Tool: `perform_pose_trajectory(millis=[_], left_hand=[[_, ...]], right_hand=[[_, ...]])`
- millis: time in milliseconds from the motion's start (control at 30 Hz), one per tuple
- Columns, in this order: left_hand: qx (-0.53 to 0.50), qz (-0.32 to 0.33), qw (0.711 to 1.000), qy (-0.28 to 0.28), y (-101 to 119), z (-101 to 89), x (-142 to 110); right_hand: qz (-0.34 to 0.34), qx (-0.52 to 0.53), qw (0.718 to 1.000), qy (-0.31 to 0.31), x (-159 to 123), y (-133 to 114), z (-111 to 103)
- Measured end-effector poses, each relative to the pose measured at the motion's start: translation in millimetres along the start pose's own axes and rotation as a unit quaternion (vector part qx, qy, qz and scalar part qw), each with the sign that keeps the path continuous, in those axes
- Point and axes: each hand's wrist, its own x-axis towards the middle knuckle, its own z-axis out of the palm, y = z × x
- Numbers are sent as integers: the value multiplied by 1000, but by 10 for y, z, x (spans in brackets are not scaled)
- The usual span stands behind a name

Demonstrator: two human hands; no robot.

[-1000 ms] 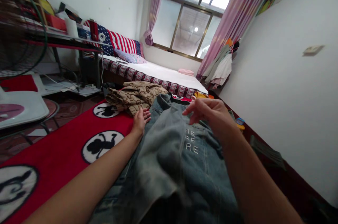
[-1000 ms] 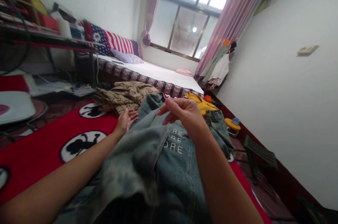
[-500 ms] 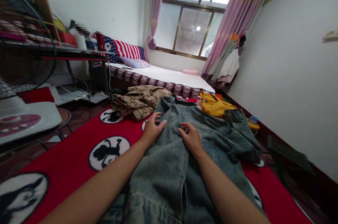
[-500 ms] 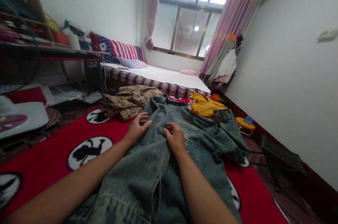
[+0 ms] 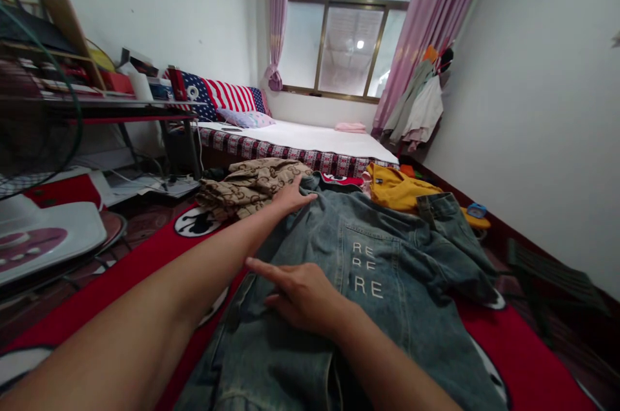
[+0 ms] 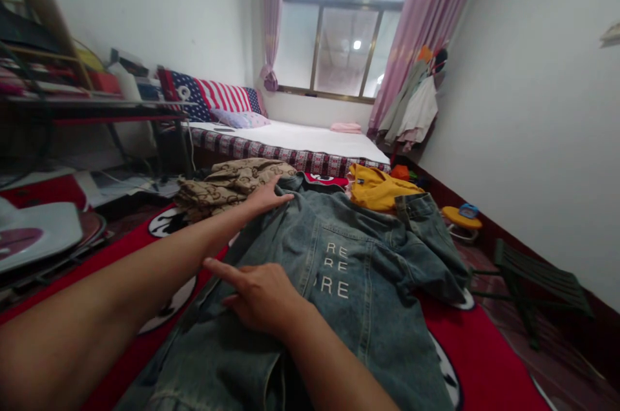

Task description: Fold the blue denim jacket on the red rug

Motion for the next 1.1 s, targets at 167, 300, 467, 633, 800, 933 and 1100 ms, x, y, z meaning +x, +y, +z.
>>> perform_pose_trajectory(millis=[167, 300, 467, 633, 800, 933, 1100], left_hand=[[27, -10, 996, -80, 129, -2, 300], [24, -49, 990, -132, 178, -37, 459], [-11, -55, 980, -189, 156, -176, 564], [-51, -37, 977, -205, 93, -270, 544], [-82, -9, 978, -192, 63, -304, 512], [-71, -4, 979, -193, 69, -288, 484], [-80, 1, 979, -187, 74, -262, 449]], right_hand=[[-28, -49, 996, -75, 73, -25, -4], [-34, -36, 997, -59, 118, -75, 31], [-25, -30, 998, -58, 135, -105, 79], [41, -44, 996, -70, 149, -80, 100], [99, -49, 993, -52, 178, -20, 81], [107, -64, 992, 23, 192, 76, 62], [56, -65, 996, -15, 171, 175, 95]])
